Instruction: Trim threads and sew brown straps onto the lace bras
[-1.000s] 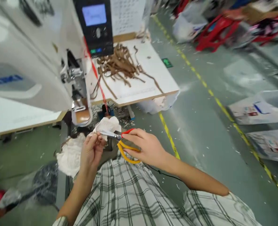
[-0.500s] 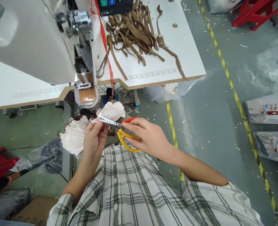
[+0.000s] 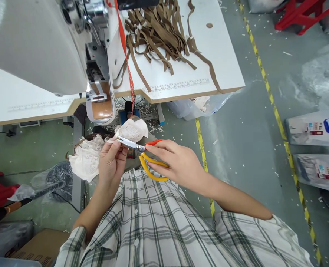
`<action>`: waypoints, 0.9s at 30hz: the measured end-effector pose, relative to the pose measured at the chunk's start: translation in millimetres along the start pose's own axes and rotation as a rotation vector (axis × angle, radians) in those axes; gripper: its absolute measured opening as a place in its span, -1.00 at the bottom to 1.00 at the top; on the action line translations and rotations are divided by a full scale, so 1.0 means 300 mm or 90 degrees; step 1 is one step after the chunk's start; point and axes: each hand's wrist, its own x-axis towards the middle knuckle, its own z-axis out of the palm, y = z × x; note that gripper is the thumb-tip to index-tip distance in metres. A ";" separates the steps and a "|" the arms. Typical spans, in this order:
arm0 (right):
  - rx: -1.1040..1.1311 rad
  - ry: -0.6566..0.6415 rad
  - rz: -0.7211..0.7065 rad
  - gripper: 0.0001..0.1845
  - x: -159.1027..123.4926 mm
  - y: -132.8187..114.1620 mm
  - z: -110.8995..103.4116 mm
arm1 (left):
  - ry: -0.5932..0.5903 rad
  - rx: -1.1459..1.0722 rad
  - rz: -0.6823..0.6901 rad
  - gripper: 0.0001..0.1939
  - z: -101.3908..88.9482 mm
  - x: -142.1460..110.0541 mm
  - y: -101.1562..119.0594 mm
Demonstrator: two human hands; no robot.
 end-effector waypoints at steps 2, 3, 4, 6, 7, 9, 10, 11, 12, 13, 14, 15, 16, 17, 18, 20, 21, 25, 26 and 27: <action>-0.005 0.001 -0.005 -0.57 0.000 -0.005 -0.005 | -0.001 -0.008 0.000 -0.74 -0.001 0.001 -0.002; -0.011 0.000 -0.008 -0.59 0.000 -0.007 -0.007 | 0.000 -0.010 -0.001 -0.74 -0.002 0.001 -0.002; -0.019 -0.001 -0.010 -0.61 0.000 -0.010 -0.008 | 0.001 -0.010 -0.001 -0.74 -0.003 0.002 -0.003; -0.036 -0.007 -0.017 -0.64 0.000 -0.015 -0.010 | 0.003 -0.005 -0.005 -0.74 -0.007 0.003 -0.004; -0.045 -0.012 -0.021 -0.64 0.000 -0.016 -0.011 | 0.002 0.001 -0.007 -0.74 -0.009 0.004 -0.004; -0.060 -0.020 -0.031 -0.65 -0.001 -0.017 -0.010 | -0.006 0.013 -0.015 -0.76 -0.014 0.004 -0.004; -0.068 -0.025 -0.035 -0.65 -0.001 -0.016 -0.009 | -0.011 0.020 -0.019 -0.77 -0.017 0.004 -0.004; -0.076 -0.029 -0.037 -0.65 0.000 -0.016 -0.008 | -0.016 0.026 -0.022 -0.78 -0.020 0.004 -0.004; -0.083 -0.031 -0.039 -0.65 0.000 -0.015 -0.006 | -0.020 0.031 -0.024 -0.79 -0.022 0.004 -0.004; -0.088 -0.033 -0.040 -0.66 0.001 -0.015 -0.005 | -0.023 0.035 -0.025 -0.79 -0.024 0.004 -0.004; -0.092 -0.034 -0.042 -0.66 0.002 -0.014 -0.003 | -0.024 0.038 -0.025 -0.79 -0.026 0.004 -0.004; -0.095 -0.035 -0.043 -0.66 0.002 -0.014 -0.002 | -0.025 0.039 -0.024 -0.80 -0.027 0.005 -0.005; -0.096 -0.035 -0.044 -0.67 0.003 -0.013 -0.001 | -0.026 0.038 -0.023 -0.80 -0.028 0.005 -0.005; -0.096 -0.035 -0.046 -0.67 0.003 -0.011 -0.001 | -0.025 0.038 -0.023 -0.80 -0.029 0.005 -0.006; -0.093 -0.035 -0.046 -0.67 0.002 -0.010 -0.001 | -0.024 0.036 -0.023 -0.80 -0.029 0.005 -0.007; -0.080 -0.035 -0.044 -0.67 0.001 -0.007 -0.002 | -0.018 0.031 -0.021 -0.79 -0.030 0.006 -0.008; -0.071 -0.035 -0.041 -0.66 0.001 -0.006 -0.004 | -0.015 0.028 -0.019 -0.79 -0.030 0.006 -0.008; -0.056 -0.032 -0.029 -0.64 0.008 -0.005 -0.007 | -0.014 0.015 -0.009 -0.78 -0.029 0.008 -0.007; -0.058 -0.032 -0.027 -0.64 0.011 -0.005 -0.007 | -0.015 0.015 -0.009 -0.78 -0.029 0.010 -0.007; -0.061 -0.032 -0.025 -0.64 0.014 -0.006 -0.007 | -0.017 0.016 -0.010 -0.78 -0.029 0.012 -0.007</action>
